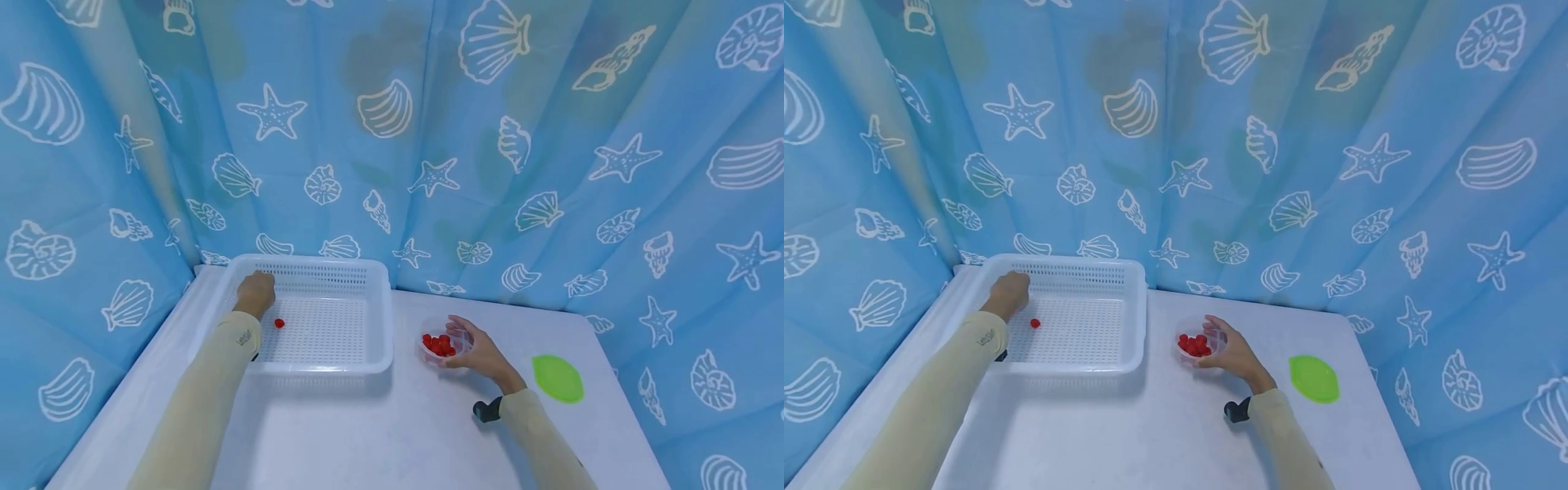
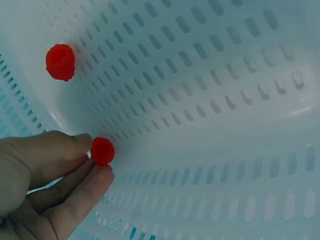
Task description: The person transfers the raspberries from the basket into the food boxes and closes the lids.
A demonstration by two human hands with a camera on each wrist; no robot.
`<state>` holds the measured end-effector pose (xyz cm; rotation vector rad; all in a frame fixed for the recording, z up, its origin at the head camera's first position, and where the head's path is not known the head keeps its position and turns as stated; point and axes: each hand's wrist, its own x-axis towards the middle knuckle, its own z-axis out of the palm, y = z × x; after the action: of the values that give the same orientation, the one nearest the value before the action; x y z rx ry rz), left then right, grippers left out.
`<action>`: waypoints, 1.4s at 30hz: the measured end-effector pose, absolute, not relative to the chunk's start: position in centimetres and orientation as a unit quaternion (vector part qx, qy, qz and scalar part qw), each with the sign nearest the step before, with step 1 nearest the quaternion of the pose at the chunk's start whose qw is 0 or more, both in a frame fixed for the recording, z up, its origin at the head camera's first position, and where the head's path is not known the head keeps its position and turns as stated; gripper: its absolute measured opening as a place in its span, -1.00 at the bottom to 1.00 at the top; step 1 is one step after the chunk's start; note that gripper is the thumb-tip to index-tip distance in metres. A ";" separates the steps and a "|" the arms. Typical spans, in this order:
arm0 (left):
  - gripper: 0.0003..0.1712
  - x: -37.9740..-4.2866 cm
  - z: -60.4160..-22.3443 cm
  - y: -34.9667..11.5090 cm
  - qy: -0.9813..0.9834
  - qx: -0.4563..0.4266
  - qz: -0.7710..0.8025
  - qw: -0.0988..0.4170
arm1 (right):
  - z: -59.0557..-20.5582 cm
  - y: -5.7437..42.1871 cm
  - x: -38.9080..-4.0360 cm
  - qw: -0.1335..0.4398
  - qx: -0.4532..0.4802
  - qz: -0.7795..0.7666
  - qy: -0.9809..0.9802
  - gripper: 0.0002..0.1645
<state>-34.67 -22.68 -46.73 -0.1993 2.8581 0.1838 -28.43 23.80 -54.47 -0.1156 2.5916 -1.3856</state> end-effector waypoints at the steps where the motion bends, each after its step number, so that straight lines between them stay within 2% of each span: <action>1: -0.69 -34.8 -46.9 -22.7 0.986 -0.070 0.064 0.139 | -54.4 23.8 -28.4 0.101 -0.041 -0.470 0.876 0.36; 5: -0.74 -36.5 -49.5 -23.7 0.985 -0.078 0.065 0.137 | -54.4 23.7 -28.5 0.105 -0.047 -0.473 0.874 0.35; 9: -0.66 -38.6 -52.1 -24.5 0.984 -0.086 0.076 0.139 | -54.4 23.7 -28.5 0.106 -0.047 -0.472 0.874 0.35; 12: -0.65 -38.5 -51.7 -23.9 0.981 -0.093 0.096 0.138 | -54.5 23.9 -28.6 0.104 -0.046 -0.472 0.874 0.35; 19: -0.60 -35.3 -47.9 -21.9 0.965 -0.107 0.195 0.138 | -54.7 23.9 -28.6 0.101 -0.047 -0.471 0.875 0.38; 29: -0.35 -35.6 -48.3 -21.9 0.965 -0.099 0.201 0.139 | -54.5 24.0 -28.5 0.100 -0.050 -0.468 0.877 0.38; 35: -0.56 -36.4 -49.2 -21.9 0.964 -0.105 0.187 0.156 | -54.4 23.9 -28.6 0.100 -0.052 -0.465 0.878 0.38; 42: -0.68 -35.7 -48.7 -21.6 0.961 -0.093 0.219 0.143 | -54.3 23.9 -28.3 0.099 -0.050 -0.462 0.880 0.37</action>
<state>-35.74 -21.64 -48.70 -0.2693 2.7713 0.6316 -28.34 23.89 -54.34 -0.1473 2.6022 -1.3671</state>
